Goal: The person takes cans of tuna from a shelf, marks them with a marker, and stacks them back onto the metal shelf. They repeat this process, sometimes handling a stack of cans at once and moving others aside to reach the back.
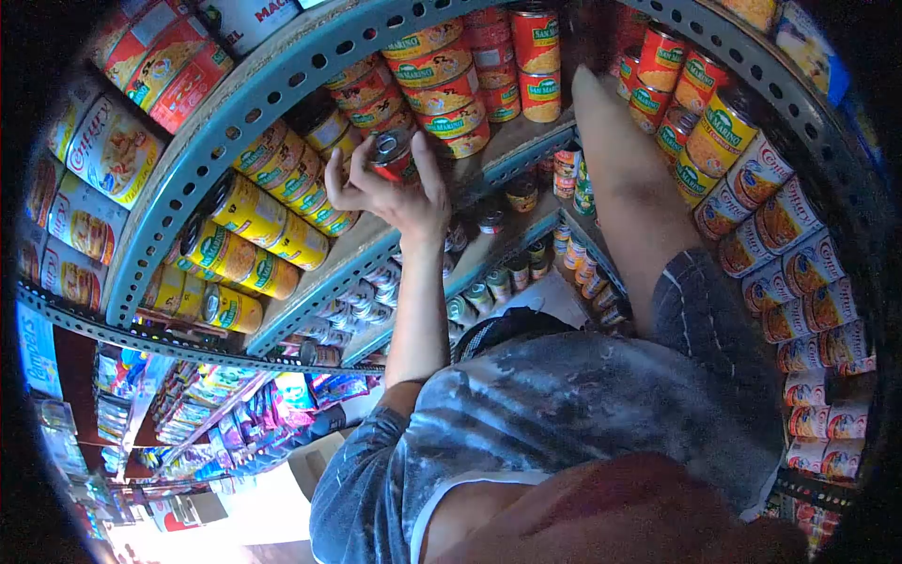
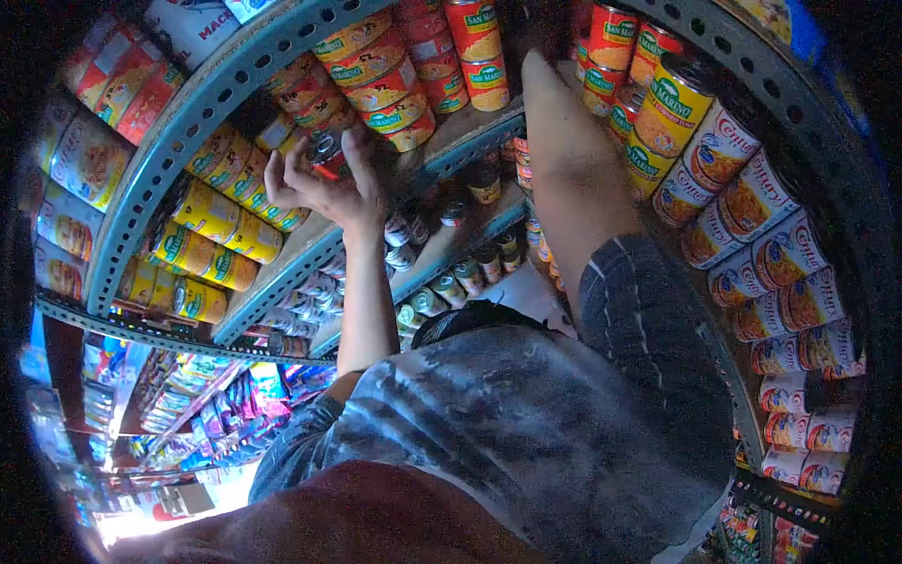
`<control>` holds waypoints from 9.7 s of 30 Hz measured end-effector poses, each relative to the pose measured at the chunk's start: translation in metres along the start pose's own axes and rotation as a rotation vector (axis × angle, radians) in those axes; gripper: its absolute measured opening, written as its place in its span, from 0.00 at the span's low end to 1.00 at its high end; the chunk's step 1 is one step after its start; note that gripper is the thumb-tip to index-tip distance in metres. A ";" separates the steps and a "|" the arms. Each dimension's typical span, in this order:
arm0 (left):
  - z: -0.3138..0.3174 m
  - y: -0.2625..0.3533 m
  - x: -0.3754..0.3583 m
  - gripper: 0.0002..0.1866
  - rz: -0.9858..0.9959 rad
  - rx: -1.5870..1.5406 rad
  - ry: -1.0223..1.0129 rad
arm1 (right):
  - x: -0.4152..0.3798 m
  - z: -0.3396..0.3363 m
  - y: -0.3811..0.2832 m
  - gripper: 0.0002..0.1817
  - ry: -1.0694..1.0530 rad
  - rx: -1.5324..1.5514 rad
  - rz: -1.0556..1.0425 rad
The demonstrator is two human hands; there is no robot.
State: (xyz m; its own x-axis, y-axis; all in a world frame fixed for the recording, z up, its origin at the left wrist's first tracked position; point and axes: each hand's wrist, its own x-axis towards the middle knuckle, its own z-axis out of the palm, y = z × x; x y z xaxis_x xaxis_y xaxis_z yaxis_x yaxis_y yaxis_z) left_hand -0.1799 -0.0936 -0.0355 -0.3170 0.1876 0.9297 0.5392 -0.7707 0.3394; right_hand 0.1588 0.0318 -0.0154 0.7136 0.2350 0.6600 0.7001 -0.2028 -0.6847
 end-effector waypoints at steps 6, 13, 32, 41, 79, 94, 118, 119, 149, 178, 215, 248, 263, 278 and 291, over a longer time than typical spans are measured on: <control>-0.008 0.027 -0.010 0.20 0.096 -0.044 0.001 | -0.012 -0.008 -0.002 0.31 -0.035 -0.031 0.031; 0.009 0.052 -0.032 0.18 0.123 -0.431 -0.090 | -0.048 -0.059 0.007 0.34 -0.207 -0.035 0.119; 0.094 0.068 -0.006 0.13 -0.156 -1.023 -0.621 | -0.120 -0.166 -0.010 0.38 -0.212 0.242 -0.091; 0.109 0.086 -0.008 0.44 -0.093 -1.353 -0.747 | -0.137 -0.218 -0.026 0.38 -0.559 0.759 -0.104; 0.020 0.061 -0.037 0.38 -0.982 -1.585 -0.798 | -0.134 -0.277 -0.062 0.39 -0.177 0.920 -0.452; 0.006 0.066 -0.052 0.36 -1.331 -1.735 -0.767 | -0.156 -0.227 -0.108 0.12 -0.025 1.418 -0.397; -0.002 0.070 -0.047 0.47 -1.310 -1.570 -0.851 | -0.160 -0.226 -0.106 0.12 0.010 1.096 -0.684; -0.002 0.069 -0.047 0.47 -1.312 -1.570 -0.848 | -0.160 -0.225 -0.106 0.12 0.008 1.096 -0.684; -0.015 0.069 -0.052 0.39 -1.350 -1.611 -0.801 | -0.174 -0.233 -0.118 0.13 -0.015 1.196 -0.563; -0.018 0.059 -0.056 0.43 -1.369 -1.574 -0.765 | -0.177 -0.216 -0.119 0.12 0.046 1.213 -0.642; -0.018 0.055 -0.060 0.43 -1.364 -1.645 -0.741 | -0.180 -0.228 -0.108 0.09 -0.003 1.073 -0.667; -0.027 0.078 -0.038 0.44 -1.222 -1.412 -0.661 | -0.193 -0.247 -0.111 0.13 0.011 0.922 -0.802; -0.028 0.078 -0.038 0.43 -1.167 -1.387 -0.621 | -0.191 -0.249 -0.114 0.13 -0.008 0.877 -0.805; -0.033 0.076 -0.043 0.43 -1.203 -1.477 -0.580 | -0.197 -0.256 -0.108 0.12 -0.086 0.884 -0.810; -0.036 0.075 -0.041 0.43 -1.218 -1.431 -0.616 | -0.199 -0.254 -0.110 0.11 -0.079 0.886 -0.801</control>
State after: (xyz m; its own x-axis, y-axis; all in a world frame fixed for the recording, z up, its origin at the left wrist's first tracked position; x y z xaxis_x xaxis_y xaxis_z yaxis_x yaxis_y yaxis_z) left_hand -0.1539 -0.1813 -0.0533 0.4670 0.8091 0.3567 -0.7291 0.1241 0.6731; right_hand -0.0535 -0.2338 0.0074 0.0574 0.0593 0.9966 0.6608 0.7460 -0.0825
